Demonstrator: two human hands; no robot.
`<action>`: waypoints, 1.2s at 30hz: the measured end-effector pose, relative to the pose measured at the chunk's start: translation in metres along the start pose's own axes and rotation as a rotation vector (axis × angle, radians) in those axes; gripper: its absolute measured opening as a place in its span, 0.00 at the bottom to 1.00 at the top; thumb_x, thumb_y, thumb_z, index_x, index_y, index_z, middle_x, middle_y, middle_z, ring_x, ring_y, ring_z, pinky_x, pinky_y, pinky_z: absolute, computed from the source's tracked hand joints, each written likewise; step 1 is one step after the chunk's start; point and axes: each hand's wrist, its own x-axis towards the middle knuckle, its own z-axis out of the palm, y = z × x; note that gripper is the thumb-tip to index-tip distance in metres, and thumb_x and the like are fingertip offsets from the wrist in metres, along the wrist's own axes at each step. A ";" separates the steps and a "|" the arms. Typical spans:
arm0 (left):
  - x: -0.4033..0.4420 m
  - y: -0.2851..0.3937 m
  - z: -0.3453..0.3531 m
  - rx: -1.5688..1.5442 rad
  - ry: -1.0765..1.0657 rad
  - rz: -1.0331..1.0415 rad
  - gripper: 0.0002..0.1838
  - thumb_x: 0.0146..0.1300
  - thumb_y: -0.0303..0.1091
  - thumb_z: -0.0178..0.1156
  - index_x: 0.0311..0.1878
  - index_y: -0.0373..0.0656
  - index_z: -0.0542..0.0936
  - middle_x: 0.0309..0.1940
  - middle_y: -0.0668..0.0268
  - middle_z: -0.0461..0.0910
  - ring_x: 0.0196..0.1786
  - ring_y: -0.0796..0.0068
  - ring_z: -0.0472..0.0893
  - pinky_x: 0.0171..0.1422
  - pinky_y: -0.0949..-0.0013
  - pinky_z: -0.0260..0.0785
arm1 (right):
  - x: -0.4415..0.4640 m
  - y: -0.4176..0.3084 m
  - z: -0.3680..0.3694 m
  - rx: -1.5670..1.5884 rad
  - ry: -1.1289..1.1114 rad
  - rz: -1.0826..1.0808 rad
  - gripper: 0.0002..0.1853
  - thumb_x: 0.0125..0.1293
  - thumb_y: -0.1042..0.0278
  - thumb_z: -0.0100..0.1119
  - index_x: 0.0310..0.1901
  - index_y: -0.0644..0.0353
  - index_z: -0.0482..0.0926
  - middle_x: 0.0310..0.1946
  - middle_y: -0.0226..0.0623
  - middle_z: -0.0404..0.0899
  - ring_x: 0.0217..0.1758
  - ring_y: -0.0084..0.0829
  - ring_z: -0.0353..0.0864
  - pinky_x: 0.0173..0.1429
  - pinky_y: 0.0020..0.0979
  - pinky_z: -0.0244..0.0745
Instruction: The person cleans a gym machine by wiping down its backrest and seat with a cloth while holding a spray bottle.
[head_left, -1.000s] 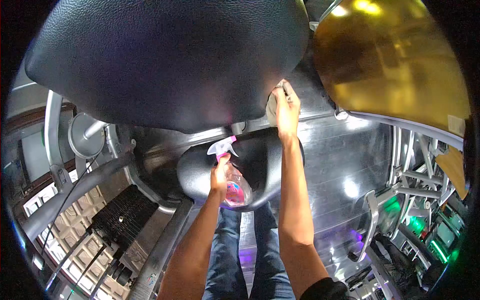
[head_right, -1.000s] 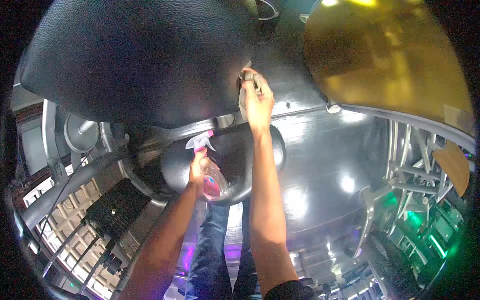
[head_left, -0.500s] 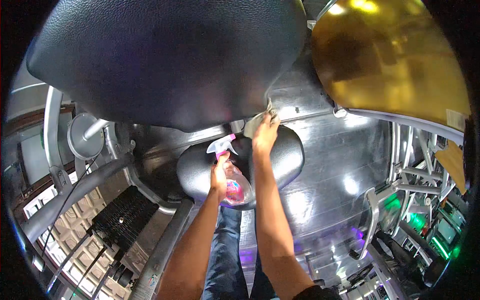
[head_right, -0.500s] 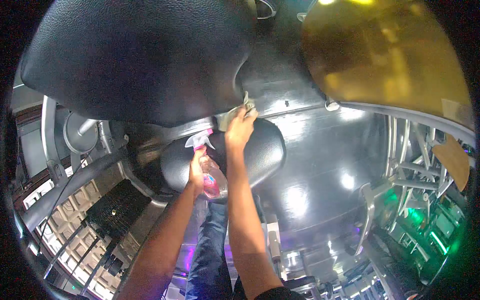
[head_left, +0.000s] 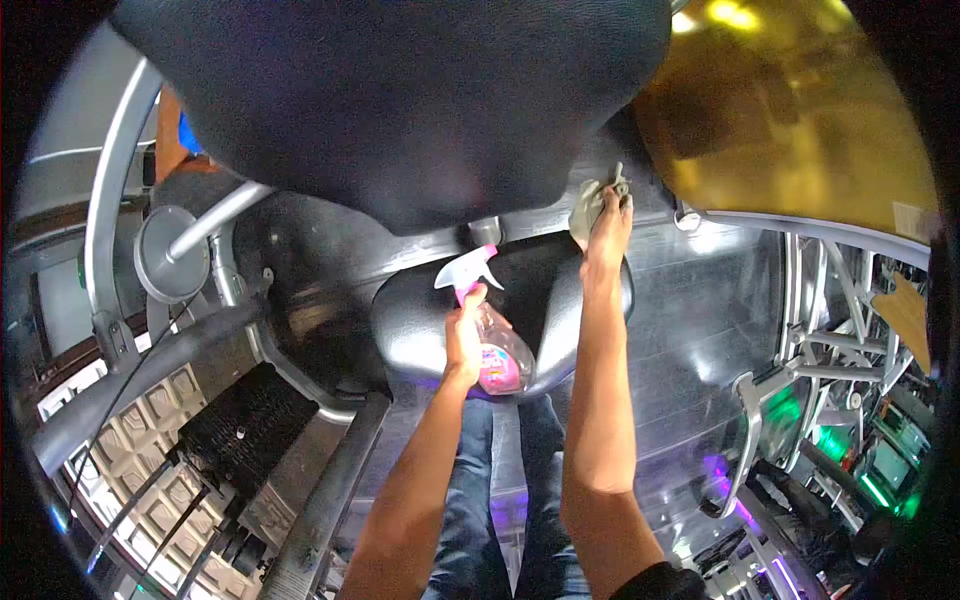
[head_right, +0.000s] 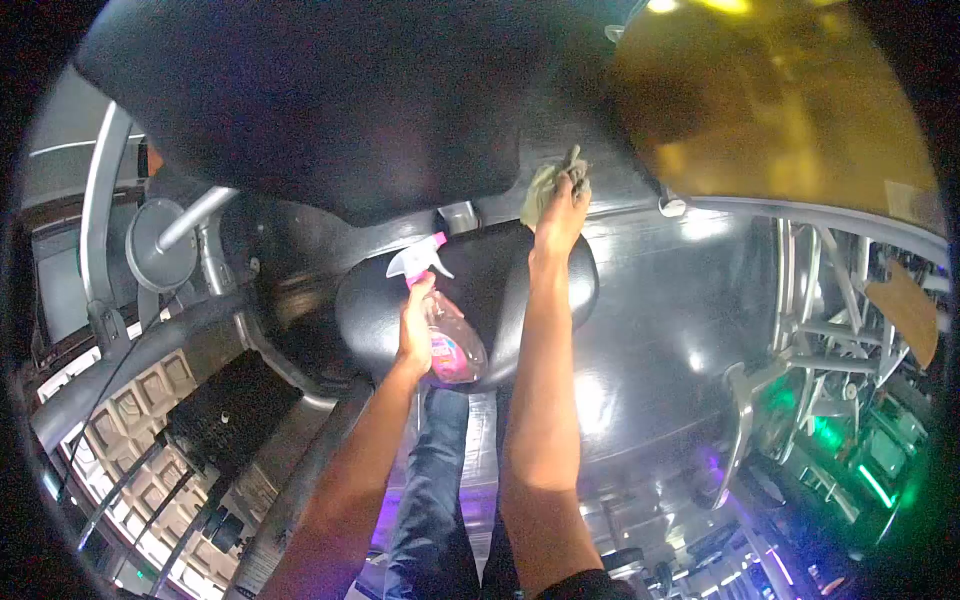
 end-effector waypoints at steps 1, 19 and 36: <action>-0.004 0.000 0.001 -0.005 -0.005 0.029 0.31 0.62 0.59 0.60 0.19 0.38 0.81 0.17 0.60 0.81 0.22 0.69 0.79 0.34 0.69 0.70 | -0.008 -0.004 0.010 -0.035 0.034 0.046 0.28 0.70 0.48 0.57 0.63 0.57 0.65 0.56 0.42 0.73 0.56 0.39 0.78 0.52 0.42 0.80; -0.009 0.015 -0.086 -0.242 0.356 0.028 0.31 0.60 0.62 0.58 0.26 0.38 0.81 0.21 0.57 0.81 0.25 0.65 0.80 0.36 0.63 0.73 | -0.137 0.072 0.104 -0.041 -0.167 0.243 0.28 0.70 0.53 0.57 0.65 0.57 0.64 0.58 0.44 0.72 0.60 0.35 0.73 0.71 0.37 0.59; 0.009 -0.002 -0.099 -0.105 0.340 0.045 0.27 0.62 0.58 0.59 0.28 0.39 0.81 0.22 0.62 0.80 0.28 0.72 0.79 0.38 0.68 0.70 | -0.149 0.096 0.121 -0.116 -0.130 0.156 0.24 0.70 0.56 0.59 0.59 0.62 0.64 0.51 0.43 0.73 0.57 0.35 0.71 0.66 0.37 0.62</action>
